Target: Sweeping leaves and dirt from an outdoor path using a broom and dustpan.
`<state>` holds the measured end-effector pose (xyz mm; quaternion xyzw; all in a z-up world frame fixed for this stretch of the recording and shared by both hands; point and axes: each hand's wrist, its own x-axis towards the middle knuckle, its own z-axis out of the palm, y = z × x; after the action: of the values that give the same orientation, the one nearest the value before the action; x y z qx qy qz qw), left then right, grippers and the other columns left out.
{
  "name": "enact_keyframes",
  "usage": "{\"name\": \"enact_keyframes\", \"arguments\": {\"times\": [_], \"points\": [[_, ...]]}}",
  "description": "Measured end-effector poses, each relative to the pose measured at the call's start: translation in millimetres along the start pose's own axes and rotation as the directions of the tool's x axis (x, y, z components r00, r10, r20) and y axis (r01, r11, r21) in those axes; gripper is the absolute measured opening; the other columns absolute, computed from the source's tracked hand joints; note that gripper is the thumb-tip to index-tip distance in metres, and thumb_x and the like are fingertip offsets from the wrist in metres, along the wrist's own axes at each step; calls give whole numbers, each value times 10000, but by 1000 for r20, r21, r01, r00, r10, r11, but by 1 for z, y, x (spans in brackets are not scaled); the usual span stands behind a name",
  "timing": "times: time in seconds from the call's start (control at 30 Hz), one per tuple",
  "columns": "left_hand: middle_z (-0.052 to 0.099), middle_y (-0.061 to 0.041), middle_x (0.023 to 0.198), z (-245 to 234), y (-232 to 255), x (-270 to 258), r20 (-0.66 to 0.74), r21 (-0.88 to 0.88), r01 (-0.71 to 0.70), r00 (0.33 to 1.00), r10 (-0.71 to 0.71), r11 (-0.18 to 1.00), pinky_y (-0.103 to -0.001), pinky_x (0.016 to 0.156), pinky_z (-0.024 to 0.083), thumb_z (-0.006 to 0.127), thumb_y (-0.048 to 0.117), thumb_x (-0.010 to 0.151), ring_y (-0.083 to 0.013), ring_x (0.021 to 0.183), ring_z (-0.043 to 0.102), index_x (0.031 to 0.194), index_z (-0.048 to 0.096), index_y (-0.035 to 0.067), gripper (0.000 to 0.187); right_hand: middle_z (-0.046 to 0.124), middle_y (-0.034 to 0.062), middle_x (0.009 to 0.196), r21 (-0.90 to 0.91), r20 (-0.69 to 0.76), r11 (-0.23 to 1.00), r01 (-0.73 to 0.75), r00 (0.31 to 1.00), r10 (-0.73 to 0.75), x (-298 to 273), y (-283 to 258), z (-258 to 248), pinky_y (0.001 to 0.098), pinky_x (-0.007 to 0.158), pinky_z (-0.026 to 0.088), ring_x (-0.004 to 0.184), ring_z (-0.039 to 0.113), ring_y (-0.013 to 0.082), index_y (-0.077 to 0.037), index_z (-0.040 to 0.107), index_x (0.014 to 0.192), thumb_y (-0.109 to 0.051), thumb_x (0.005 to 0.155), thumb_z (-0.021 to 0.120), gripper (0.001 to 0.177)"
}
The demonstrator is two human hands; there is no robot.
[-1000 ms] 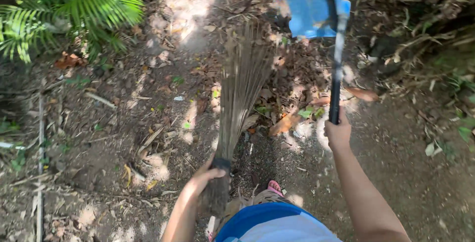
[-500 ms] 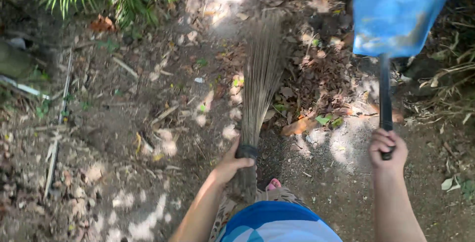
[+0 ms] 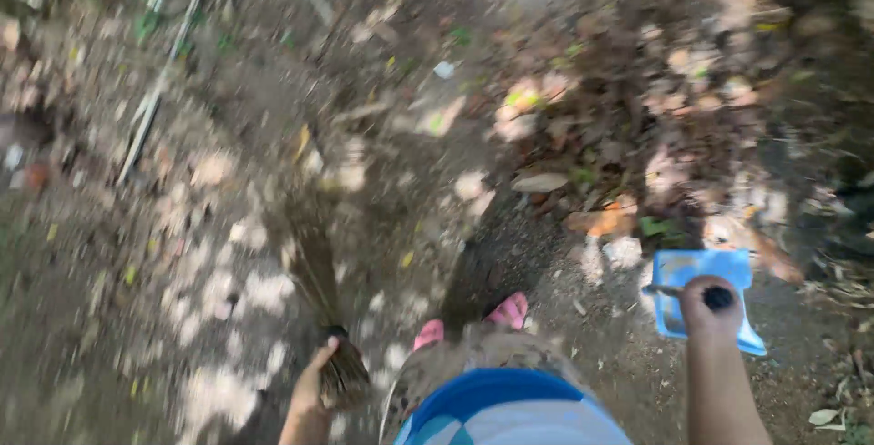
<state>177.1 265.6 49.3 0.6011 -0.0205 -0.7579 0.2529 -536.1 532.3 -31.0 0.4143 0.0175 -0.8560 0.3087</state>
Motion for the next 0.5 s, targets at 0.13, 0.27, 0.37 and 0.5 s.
{"name": "enact_keyframes", "arguments": {"times": [0.13, 0.27, 0.37, 0.5], "points": [[729, -171, 906, -135, -19, -20, -288, -156, -15, 957, -31, 988, -514, 677, 588, 699, 317, 898, -329, 768, 710, 1096, 635, 2, 377, 642, 88, 716, 150, -163, 988, 31, 987, -6, -16, 9, -36, 343, 595, 653, 613, 679, 220, -31, 632, 796, -57, 996, 630, 202], [717, -148, 997, -261, -60, -25, -418, -266, -147, 908, 24, 953, -542, 778, 588, 667, 301, 965, -345, 869, 708, 1106, 659, 40, 297, 665, 140, 660, 17, -376, 938, 346, 871, -314, -17, 51, -47, 381, 515, 632, 534, 667, 276, 21, 677, 763, -90, 925, 704, 199], [717, -74, 1138, -306, -79, -30, -514, -437, -203, 856, -58, 876, -530, 865, 605, 596, 310, 970, -310, 1014, 713, 1135, 659, 125, 256, 703, 132, 667, -78, -327, 926, 370, 868, -374, -24, 70, -57, 380, 520, 639, 535, 691, 280, 0, 694, 787, -104, 978, 707, 218], [703, -38, 1189, -350, -84, -27, -604, -519, -325, 794, -70, 790, -540, 868, 576, 525, 376, 972, -295, 1067, 685, 1142, 669, 198, 285, 746, 159, 747, -143, -278, 887, 439, 842, -461, -62, 97, -82, 383, 588, 654, 604, 738, 307, 41, 705, 890, -205, 1023, 624, 291]]}}
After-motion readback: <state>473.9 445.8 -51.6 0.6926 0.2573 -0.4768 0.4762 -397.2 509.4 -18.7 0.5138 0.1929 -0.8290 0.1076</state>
